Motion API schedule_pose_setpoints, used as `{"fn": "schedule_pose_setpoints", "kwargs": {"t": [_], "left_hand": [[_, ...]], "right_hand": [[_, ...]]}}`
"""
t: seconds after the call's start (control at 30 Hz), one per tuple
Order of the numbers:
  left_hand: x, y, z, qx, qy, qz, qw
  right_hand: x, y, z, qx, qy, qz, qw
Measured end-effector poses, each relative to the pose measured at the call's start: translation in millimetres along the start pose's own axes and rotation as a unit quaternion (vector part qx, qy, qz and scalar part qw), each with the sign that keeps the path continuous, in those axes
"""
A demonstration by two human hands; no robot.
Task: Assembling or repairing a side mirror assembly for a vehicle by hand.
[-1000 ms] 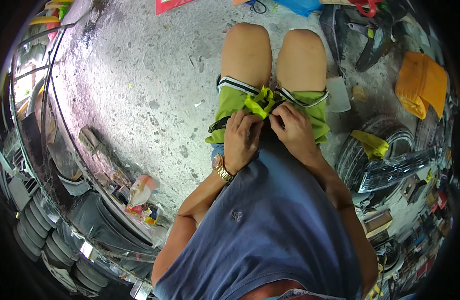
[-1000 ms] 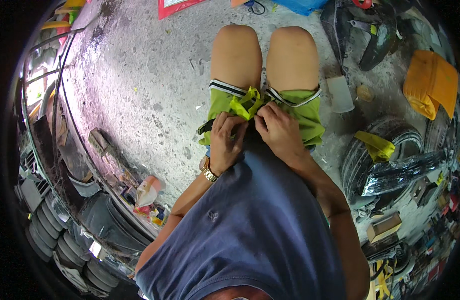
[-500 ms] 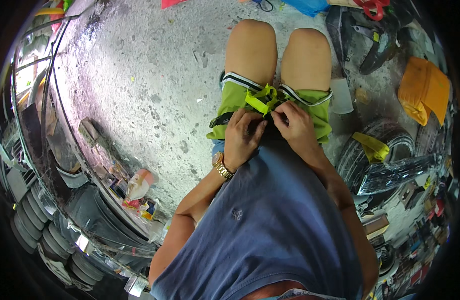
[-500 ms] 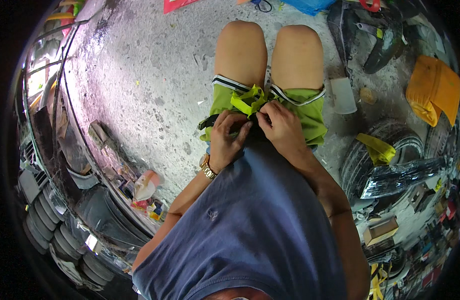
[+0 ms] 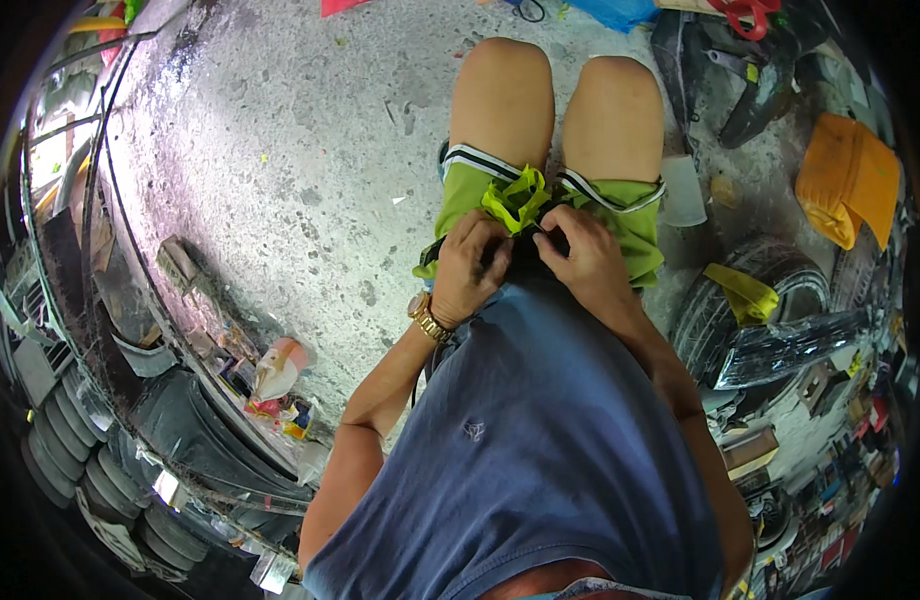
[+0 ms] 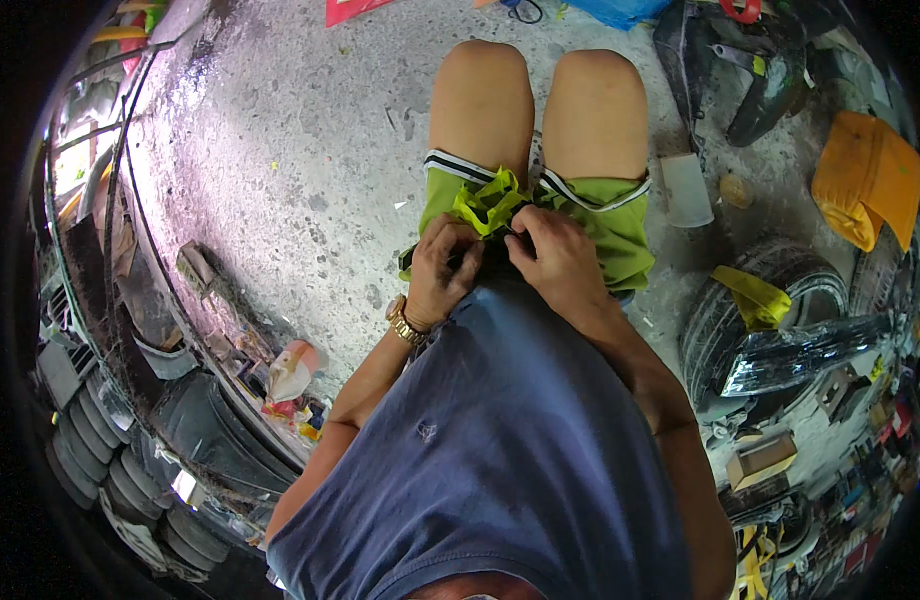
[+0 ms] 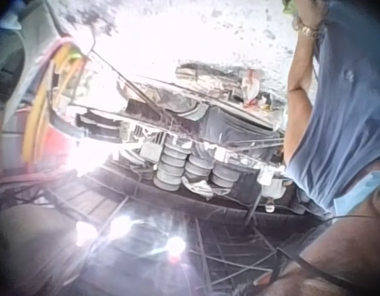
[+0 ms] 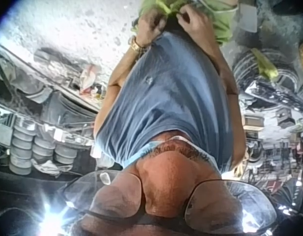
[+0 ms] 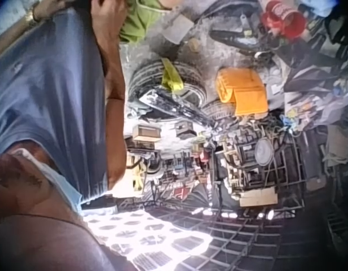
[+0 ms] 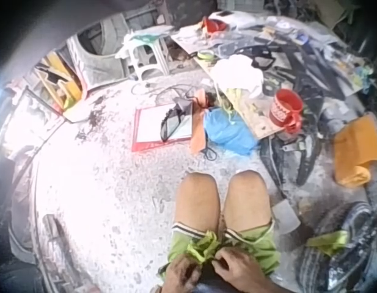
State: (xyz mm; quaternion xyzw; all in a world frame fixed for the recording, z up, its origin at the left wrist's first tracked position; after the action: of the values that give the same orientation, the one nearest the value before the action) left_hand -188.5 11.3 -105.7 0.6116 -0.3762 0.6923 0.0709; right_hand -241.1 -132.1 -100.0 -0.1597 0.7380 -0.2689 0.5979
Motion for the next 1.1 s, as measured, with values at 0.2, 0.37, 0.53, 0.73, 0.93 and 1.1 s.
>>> {"fn": "schedule_pose_setpoints", "kwargs": {"t": [0.2, 0.37, 0.53, 0.73, 0.93, 1.1], "left_hand": [[-0.1, -16.6, 11.5, 0.038, -0.04, 0.056, 0.997], [-25.9, -8.8, 8.4, -0.048, -0.204, -0.152, 0.966], [-10.6, 5.2, 8.7, -0.085, -0.217, -0.338, 0.912], [-10.4, 2.3, 17.3, -0.079, -0.187, -0.149, 0.968], [-9.7, -31.5, 42.9, 0.076, -0.101, -0.104, 0.987], [-7.6, -76.3, 65.7, 0.16, -0.055, -0.108, 0.98]], "right_hand": [[3.1, 2.7, -1.2, -0.016, -0.007, 0.032, 0.999], [0.7, 3.3, -0.8, -0.056, -0.015, 0.054, 0.997], [-8.4, -7.4, -0.7, -0.046, -0.003, 0.051, 0.998], [-3.2, -8.6, -7.2, -0.039, -0.04, 0.087, 0.995], [-11.0, -11.8, -13.8, -0.128, -0.096, 0.113, 0.981], [12.8, -14.2, -9.5, -0.104, -0.017, 0.136, 0.985]]}}
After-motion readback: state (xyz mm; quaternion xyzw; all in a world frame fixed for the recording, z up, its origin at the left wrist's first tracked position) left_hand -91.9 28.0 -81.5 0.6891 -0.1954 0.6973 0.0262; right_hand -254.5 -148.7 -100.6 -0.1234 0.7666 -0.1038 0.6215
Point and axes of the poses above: each hand's wrist, its own z-axis towards the middle knuckle, its own y-axis out of the palm, x = y × z, the point moved 9 cm from there along z, towards the middle knuckle, and after that the axes turned 2 degrees about -z, right-handed, at the moved point
